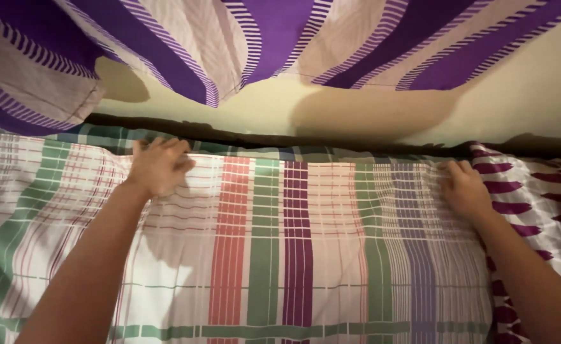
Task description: The person smooths and adjusts a plaid bedsheet on a bed, tucking the edges under the mattress and aligning the pattern. The person moves around the bed to reach different sides and repeatedly flattens the sheet with both hands.
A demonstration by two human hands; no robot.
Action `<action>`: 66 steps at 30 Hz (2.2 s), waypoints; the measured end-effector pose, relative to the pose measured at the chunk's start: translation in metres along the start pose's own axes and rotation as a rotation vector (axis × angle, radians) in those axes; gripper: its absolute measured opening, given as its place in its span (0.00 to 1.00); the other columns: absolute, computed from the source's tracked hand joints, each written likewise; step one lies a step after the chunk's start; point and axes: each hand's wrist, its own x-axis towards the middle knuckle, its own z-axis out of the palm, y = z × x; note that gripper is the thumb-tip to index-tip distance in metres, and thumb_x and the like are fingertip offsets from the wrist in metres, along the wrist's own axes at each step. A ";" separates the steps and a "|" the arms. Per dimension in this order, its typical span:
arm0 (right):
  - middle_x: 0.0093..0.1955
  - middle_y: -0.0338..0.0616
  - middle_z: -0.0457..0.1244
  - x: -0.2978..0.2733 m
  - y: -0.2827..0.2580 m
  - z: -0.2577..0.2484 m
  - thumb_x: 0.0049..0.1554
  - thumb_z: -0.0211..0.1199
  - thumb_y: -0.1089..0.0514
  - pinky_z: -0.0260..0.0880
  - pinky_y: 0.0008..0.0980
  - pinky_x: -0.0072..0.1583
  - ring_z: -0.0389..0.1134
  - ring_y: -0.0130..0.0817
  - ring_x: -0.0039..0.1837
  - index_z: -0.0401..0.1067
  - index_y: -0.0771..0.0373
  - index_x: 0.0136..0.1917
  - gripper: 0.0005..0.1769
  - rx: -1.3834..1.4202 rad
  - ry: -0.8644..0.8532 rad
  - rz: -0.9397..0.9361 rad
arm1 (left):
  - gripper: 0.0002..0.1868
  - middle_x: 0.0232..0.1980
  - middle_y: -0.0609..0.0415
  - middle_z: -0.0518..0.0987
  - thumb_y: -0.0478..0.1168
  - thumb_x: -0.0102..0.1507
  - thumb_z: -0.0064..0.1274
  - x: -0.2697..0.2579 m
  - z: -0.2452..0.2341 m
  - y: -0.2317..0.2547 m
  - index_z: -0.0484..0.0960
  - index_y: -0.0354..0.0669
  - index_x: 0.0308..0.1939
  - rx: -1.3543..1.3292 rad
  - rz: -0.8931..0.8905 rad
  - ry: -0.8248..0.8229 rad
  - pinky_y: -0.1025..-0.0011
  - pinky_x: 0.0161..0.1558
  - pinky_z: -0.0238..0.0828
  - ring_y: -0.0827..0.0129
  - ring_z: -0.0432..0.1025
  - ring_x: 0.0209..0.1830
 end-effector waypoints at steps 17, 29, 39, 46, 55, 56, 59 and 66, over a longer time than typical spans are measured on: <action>0.51 0.62 0.69 0.011 -0.024 -0.023 0.67 0.46 0.48 0.66 0.62 0.47 0.70 0.67 0.54 0.61 0.54 0.56 0.10 -0.179 -0.226 0.337 | 0.12 0.35 0.65 0.82 0.45 0.71 0.48 0.025 0.071 -0.024 0.77 0.58 0.31 -0.132 0.053 0.544 0.50 0.44 0.60 0.50 0.72 0.41; 0.50 0.54 0.72 -0.046 -0.217 -0.036 0.48 0.60 0.72 0.74 0.52 0.57 0.74 0.47 0.53 0.78 0.61 0.56 0.22 0.906 -0.495 -0.323 | 0.15 0.37 0.60 0.81 0.59 0.74 0.40 0.027 0.073 -0.023 0.77 0.62 0.40 0.004 -0.139 0.365 0.46 0.62 0.64 0.56 0.73 0.55; 0.55 0.58 0.68 -0.032 -0.217 0.043 0.48 0.54 0.80 0.71 0.52 0.64 0.71 0.54 0.59 0.75 0.72 0.53 0.21 1.256 -0.362 -0.297 | 0.12 0.42 0.57 0.81 0.57 0.73 0.43 0.028 0.071 -0.018 0.77 0.63 0.43 -0.046 -0.226 0.272 0.41 0.63 0.64 0.57 0.71 0.59; 0.57 0.46 0.66 0.025 -0.157 0.009 0.66 0.57 0.65 0.68 0.49 0.65 0.69 0.42 0.61 0.73 0.58 0.57 0.07 0.951 0.302 -0.215 | 0.12 0.39 0.55 0.81 0.58 0.72 0.46 0.033 0.075 -0.022 0.77 0.63 0.42 -0.070 -0.206 0.318 0.40 0.62 0.66 0.54 0.71 0.57; 0.69 0.31 0.63 -0.027 -0.037 0.013 0.57 0.61 0.54 0.71 0.56 0.62 0.67 0.40 0.70 0.72 0.41 0.65 0.22 -0.199 0.116 -0.278 | 0.09 0.45 0.57 0.84 0.55 0.74 0.45 0.028 0.068 -0.008 0.78 0.63 0.47 0.053 -0.197 0.315 0.43 0.62 0.64 0.56 0.71 0.59; 0.67 0.31 0.64 -0.025 -0.021 0.018 0.55 0.63 0.52 0.74 0.52 0.59 0.69 0.41 0.66 0.72 0.42 0.64 0.23 -0.238 0.172 -0.256 | 0.10 0.47 0.56 0.84 0.55 0.75 0.43 0.031 0.073 -0.007 0.77 0.62 0.49 0.117 -0.207 0.334 0.43 0.61 0.63 0.57 0.72 0.60; 0.70 0.37 0.63 -0.031 -0.019 0.008 0.51 0.68 0.52 0.75 0.50 0.59 0.70 0.47 0.64 0.69 0.45 0.69 0.32 -0.205 0.223 -0.225 | 0.11 0.54 0.59 0.83 0.55 0.75 0.43 0.026 0.064 0.029 0.77 0.62 0.53 0.255 -0.214 0.377 0.46 0.61 0.61 0.60 0.71 0.62; 0.64 0.48 0.66 0.007 0.033 0.037 0.62 0.62 0.50 0.74 0.53 0.63 0.71 0.57 0.64 0.74 0.51 0.63 0.16 -0.083 0.025 0.011 | 0.12 0.49 0.60 0.74 0.52 0.66 0.53 0.044 0.087 0.116 0.76 0.57 0.50 -0.055 0.230 0.368 0.46 0.62 0.62 0.58 0.69 0.58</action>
